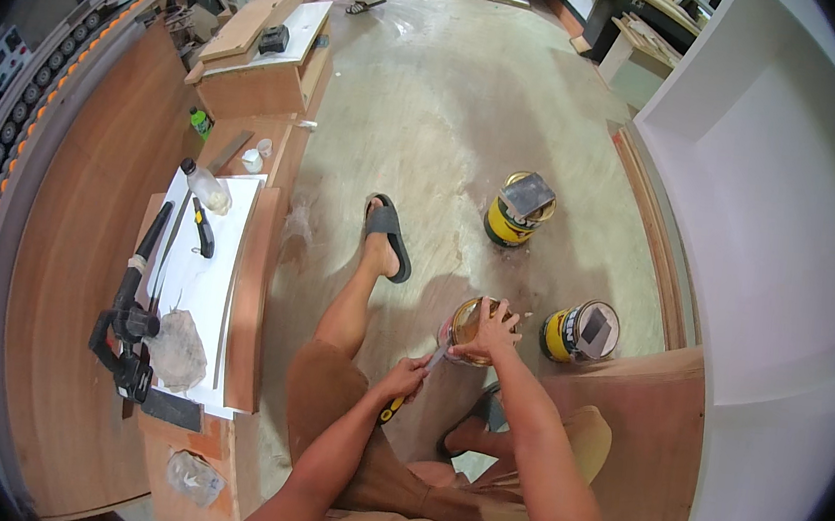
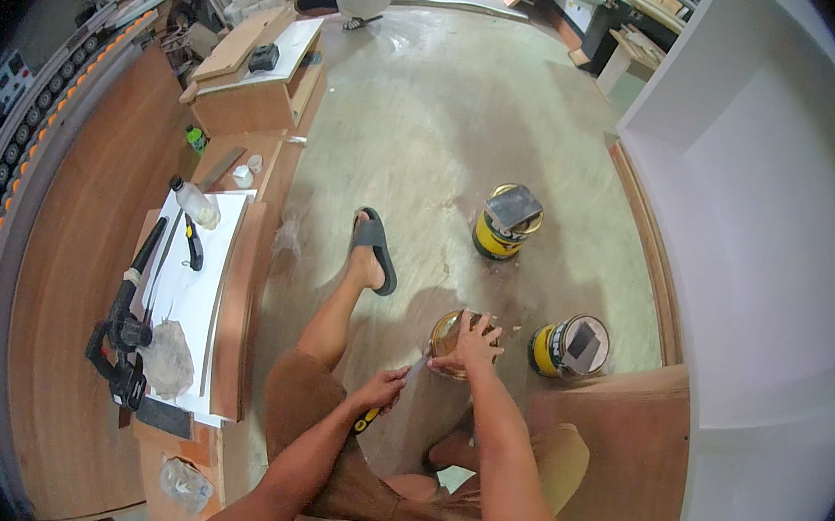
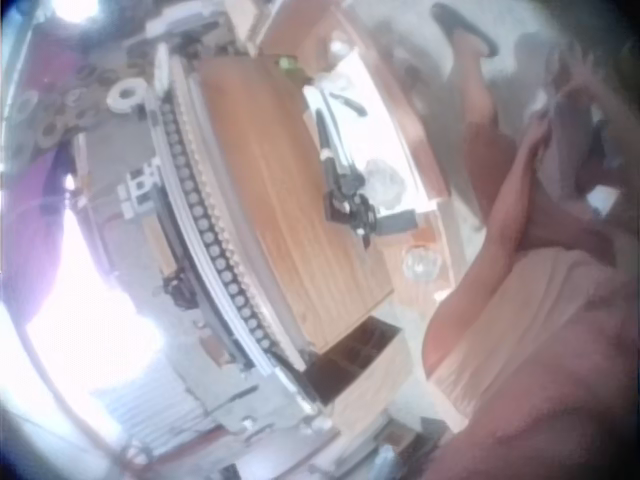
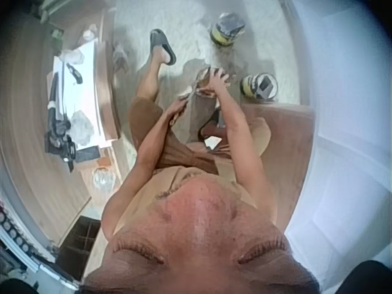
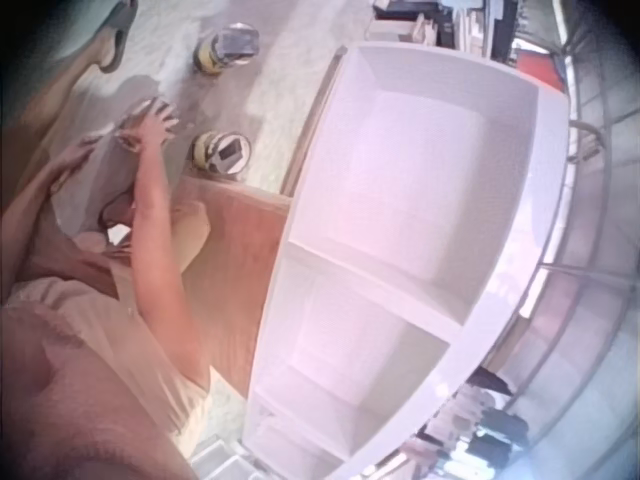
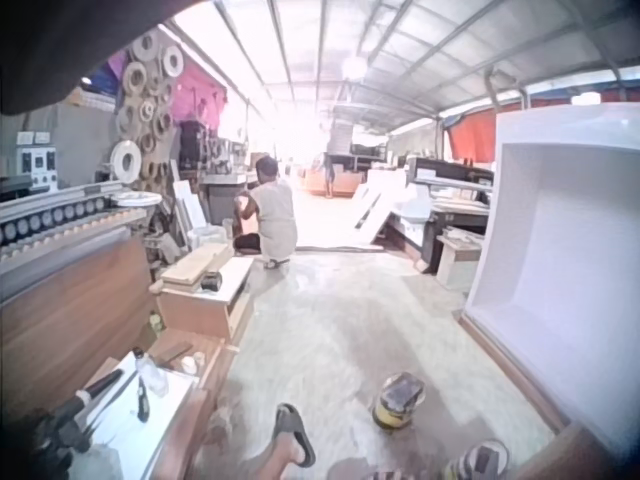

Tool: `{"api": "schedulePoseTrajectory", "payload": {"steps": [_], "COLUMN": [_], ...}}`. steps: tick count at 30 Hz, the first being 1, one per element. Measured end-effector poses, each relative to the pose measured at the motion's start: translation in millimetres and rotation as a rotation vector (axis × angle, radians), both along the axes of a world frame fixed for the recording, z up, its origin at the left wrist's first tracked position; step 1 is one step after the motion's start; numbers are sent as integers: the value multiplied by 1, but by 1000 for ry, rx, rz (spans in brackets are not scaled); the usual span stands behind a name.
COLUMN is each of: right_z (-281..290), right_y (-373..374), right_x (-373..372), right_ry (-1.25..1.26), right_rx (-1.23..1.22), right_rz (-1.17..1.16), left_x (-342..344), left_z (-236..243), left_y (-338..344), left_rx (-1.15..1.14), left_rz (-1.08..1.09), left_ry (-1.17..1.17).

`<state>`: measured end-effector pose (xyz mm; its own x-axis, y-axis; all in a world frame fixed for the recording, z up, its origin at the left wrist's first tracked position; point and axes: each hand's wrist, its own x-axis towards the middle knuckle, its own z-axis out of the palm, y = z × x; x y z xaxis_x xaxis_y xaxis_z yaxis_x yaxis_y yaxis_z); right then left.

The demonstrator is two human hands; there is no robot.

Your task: The person retrieves a can of filler and a putty knife, then scoops filler from the can onto a metal sheet. They apply the filler to the edges and corners of a white cabinet using the putty knife and smooth it with a sanding block.

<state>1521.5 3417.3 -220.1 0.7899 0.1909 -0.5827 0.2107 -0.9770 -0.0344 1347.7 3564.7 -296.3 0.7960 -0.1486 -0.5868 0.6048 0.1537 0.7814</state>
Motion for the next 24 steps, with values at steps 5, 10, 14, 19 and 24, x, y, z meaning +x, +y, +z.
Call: {"api": "schedulePoseTrajectory", "payload": {"steps": [5,10,14,19,24], "right_z": [-6,-24,-41,-29,-19], "right_y": [-9,-39,-59,-57,-60], "right_x": [16,45,62,73,75], "right_ry": [75,154,271,384,525], "right_rx": [101,277,433,595,702], "right_rz": [48,165,142,81,-41], "left_x": [4,3,3,2,1], "left_z": [17,17,19,11,15], "left_y": [3,1,-1,2,3], "left_rx": [16,-3,7,-6,-18], "left_rz": [20,31,-2,7,13], "left_ry": [71,57,61,62,73]}}
